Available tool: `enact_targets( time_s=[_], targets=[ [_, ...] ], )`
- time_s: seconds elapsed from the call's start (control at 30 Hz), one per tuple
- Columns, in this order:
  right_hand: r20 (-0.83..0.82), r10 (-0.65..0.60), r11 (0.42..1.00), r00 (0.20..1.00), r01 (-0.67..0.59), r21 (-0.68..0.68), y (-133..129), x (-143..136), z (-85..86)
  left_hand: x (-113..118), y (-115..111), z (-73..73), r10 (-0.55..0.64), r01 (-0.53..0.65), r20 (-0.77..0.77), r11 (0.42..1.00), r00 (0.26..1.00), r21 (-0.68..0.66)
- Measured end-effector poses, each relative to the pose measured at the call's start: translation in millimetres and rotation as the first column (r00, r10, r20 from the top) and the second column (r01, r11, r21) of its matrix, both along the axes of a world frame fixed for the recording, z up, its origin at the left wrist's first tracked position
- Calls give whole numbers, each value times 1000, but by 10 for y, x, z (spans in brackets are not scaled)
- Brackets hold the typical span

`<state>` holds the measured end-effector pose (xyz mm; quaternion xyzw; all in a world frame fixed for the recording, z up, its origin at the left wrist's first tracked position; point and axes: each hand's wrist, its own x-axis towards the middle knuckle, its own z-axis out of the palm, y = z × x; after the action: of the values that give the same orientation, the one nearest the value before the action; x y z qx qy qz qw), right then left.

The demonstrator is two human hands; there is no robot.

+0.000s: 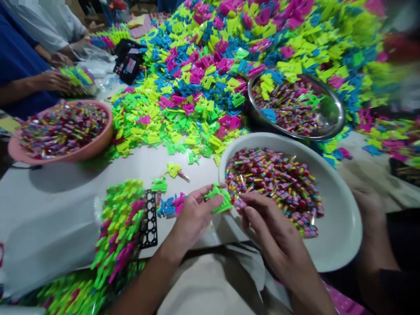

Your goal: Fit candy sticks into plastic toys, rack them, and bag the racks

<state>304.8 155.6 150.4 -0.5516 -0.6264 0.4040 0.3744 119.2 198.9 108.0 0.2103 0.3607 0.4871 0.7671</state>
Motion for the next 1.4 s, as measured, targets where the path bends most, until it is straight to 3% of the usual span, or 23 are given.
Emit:
enact_targets(
  time_s=[0.1, 0.17, 0.33, 0.43, 0.53, 0.77, 1.0, 1.4],
  targets=[
    [85, 23, 997, 996, -28, 66, -118, 52, -1, -126, -329, -45, -57, 75, -255, 995, 965, 61],
    [126, 35, 996, 991, -45, 78, -210, 79, 2, -248, -530, -115, -87, 102, -334, 995, 938, 25],
    [245, 156, 972, 957, -193, 134, -367, -2, -4, -478, -853, -220, -115, 79, -189, 979, 975, -186],
    [373, 209, 936, 904, -296, 193, -381, -94, -34, -506, -885, -188, -111, 80, -234, 987, 966, -139],
    [444, 218, 916, 869, -340, 215, -384, -152, -67, -469, -866, -133, -39, 55, -369, 998, 929, 34],
    [533, 191, 905, 825, -358, 229, -426, -185, -101, -374, -937, -72, 108, 84, -659, 963, 745, 254],
    [561, 193, 898, 805, -375, 230, -422, -198, -125, -357, -959, -37, 121, 12, -667, 981, 736, 191],
    [502, 298, 849, 812, -466, 250, -298, -232, -222, -384, -946, -103, 96, 39, -659, 982, 746, 187]
  ],
)
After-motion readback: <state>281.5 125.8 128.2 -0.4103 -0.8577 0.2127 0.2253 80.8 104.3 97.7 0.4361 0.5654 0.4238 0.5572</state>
